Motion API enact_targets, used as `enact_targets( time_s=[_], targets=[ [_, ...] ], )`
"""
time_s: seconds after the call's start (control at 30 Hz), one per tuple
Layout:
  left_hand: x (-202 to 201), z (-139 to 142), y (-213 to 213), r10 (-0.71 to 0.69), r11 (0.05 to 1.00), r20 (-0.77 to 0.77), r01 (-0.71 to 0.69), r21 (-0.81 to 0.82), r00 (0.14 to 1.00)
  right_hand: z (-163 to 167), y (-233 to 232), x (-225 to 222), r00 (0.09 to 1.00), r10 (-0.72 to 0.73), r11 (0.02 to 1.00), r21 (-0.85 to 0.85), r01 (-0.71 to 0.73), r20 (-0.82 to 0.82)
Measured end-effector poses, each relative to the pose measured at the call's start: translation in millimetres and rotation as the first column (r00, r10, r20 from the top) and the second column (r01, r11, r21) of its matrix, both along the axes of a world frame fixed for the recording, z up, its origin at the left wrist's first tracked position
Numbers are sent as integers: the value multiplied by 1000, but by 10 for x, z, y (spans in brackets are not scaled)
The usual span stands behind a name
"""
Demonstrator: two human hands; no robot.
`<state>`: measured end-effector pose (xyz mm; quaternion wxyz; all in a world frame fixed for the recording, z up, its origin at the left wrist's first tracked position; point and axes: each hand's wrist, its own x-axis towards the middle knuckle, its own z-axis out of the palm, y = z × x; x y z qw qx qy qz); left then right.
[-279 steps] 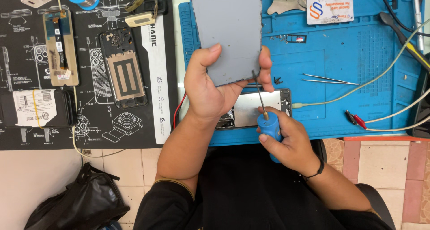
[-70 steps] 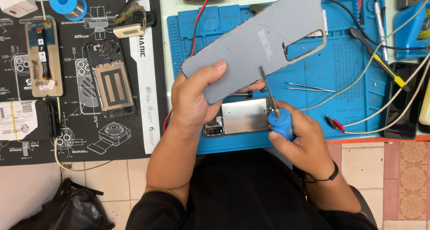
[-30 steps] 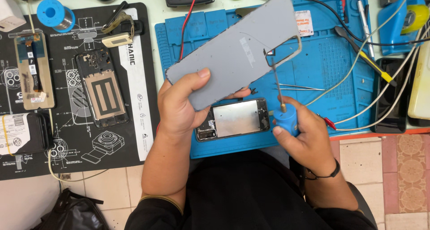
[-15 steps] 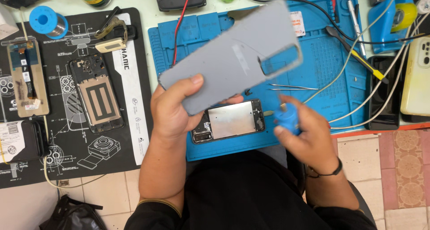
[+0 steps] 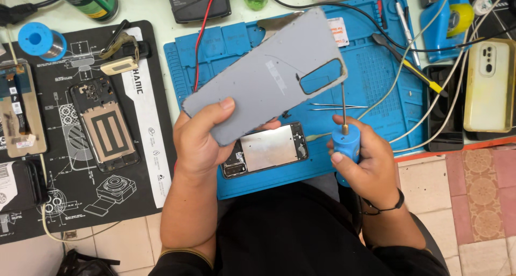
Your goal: The person uses a blue electric screwdriver to remove screws from a gray smartphone back cover. The person then sets the back cover aside and picks up small screws from the work mat.
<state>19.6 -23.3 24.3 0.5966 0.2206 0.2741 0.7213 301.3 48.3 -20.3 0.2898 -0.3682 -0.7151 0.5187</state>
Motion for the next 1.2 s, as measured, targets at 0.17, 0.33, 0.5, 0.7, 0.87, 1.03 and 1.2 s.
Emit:
enact_targets(
  time_s=[0.17, 0.33, 0.5, 0.7, 0.87, 1.03, 1.2],
  targets=[
    [54, -5, 4, -18, 1000, -125, 19, 6, 992, -14, 0, -123, 987, -100, 973, -218, 71, -125],
    [67, -61, 25, -23, 1000, -129, 25, 12, 991, 10, 50, -209, 997, -80, 973, -216, 76, -10],
    [91, -115, 54, -40, 999, -95, 41, 7, 995, 11, -31, -277, 985, -172, 971, -168, 172, 19],
    [89, -98, 35, -37, 999, -86, 37, 2, 996, 17, -66, -280, 989, -120, 971, -219, 99, -89],
    [86, -40, 26, -35, 999, -89, 33, -17, 995, 1, -76, -320, 985, -117, 985, -141, 99, -125],
    [74, 9, 0, 17, 1000, -113, -19, -20, 993, 13, 1, -271, 991, -131, 966, 228, 123, 20],
    [106, -1, 29, 4, 1000, -107, -7, -25, 994, -51, 32, -150, 974, -131, 953, 295, 72, 185]
  ],
)
